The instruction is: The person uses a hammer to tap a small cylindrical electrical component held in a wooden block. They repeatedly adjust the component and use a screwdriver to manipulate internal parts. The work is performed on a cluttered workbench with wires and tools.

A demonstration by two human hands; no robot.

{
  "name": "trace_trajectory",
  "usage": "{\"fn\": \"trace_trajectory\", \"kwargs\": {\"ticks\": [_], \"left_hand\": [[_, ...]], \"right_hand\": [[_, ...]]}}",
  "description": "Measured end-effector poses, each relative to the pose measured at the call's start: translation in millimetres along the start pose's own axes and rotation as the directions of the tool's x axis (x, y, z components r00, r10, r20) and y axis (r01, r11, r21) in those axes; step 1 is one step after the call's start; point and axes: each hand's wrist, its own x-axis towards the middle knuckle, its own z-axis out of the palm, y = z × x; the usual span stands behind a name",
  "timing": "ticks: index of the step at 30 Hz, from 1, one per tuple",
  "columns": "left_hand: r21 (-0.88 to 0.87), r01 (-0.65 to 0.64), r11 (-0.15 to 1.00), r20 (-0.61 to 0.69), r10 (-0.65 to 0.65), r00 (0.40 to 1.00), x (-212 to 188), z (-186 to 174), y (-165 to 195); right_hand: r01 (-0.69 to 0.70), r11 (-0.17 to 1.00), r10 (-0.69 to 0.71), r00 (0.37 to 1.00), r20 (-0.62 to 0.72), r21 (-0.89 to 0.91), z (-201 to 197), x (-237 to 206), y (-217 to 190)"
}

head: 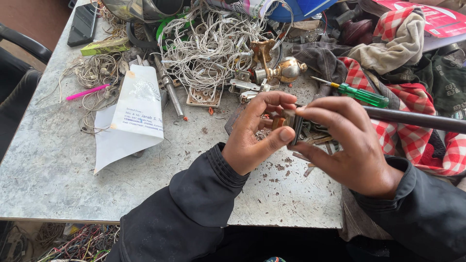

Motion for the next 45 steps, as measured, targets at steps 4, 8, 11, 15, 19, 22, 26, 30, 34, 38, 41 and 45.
{"fn": "trace_trajectory", "kwargs": {"ticks": [4, 8, 11, 15, 19, 22, 26, 30, 34, 38, 41, 45], "left_hand": [[0.023, -0.032, 0.999, -0.017, 0.033, 0.999, 1, 1, 4], [-0.095, 0.007, 0.995, -0.033, -0.010, 0.999, 3, 2, 5], [-0.127, 0.027, 0.991, -0.047, -0.034, 0.998, 3, 3, 6], [-0.130, -0.036, 0.991, -0.067, 0.028, 0.997, 3, 6, 8], [0.015, -0.188, 0.982, -0.085, 0.189, 0.978, 1, 7, 9], [0.129, -0.249, 0.960, -0.076, 0.260, 0.963, 1, 6, 9], [0.285, -0.307, 0.908, -0.034, 0.329, 0.944, 2, 5, 8], [0.319, -0.340, 0.885, 0.000, 0.359, 0.934, 2, 3, 10], [0.334, -0.325, 0.885, 0.013, 0.341, 0.940, 2, 3, 12], [0.344, -0.318, 0.883, 0.000, 0.339, 0.941, 3, 3, 12], [0.330, -0.325, 0.886, -0.006, 0.346, 0.938, 3, 3, 12], [0.359, -0.320, 0.877, -0.005, 0.344, 0.939, 3, 3, 12]], "right_hand": [[-0.046, 0.998, 0.046, 0.999, -0.003, 0.052, 0, 1, 4], [-0.049, 0.998, 0.050, 0.999, -0.001, 0.047, 2, 1, 6], [-0.038, 0.999, 0.038, 0.999, 0.001, 0.035, 2, 1, 7], [-0.014, 0.997, 0.015, 1.000, -0.007, 0.076, 3, 1, 8], [-0.036, 0.992, 0.038, 0.999, -0.010, 0.125, 4, 1, 10], [-0.117, 0.914, 0.112, 0.993, 0.036, 0.390, 8, -1, 14], [-0.225, 0.835, 0.196, 0.974, 0.111, 0.502, 13, -3, 18], [-0.259, 0.769, 0.214, 0.966, 0.146, 0.585, 15, -5, 20], [-0.257, 0.760, 0.209, 0.966, 0.151, 0.597, 14, -6, 20], [-0.236, 0.761, 0.212, 0.971, 0.112, 0.604, 14, -8, 20], [-0.222, 0.743, 0.216, 0.972, 0.088, 0.631, 14, -9, 20], [-0.193, 0.767, 0.197, 0.978, 0.062, 0.612, 14, -8, 19]]}}
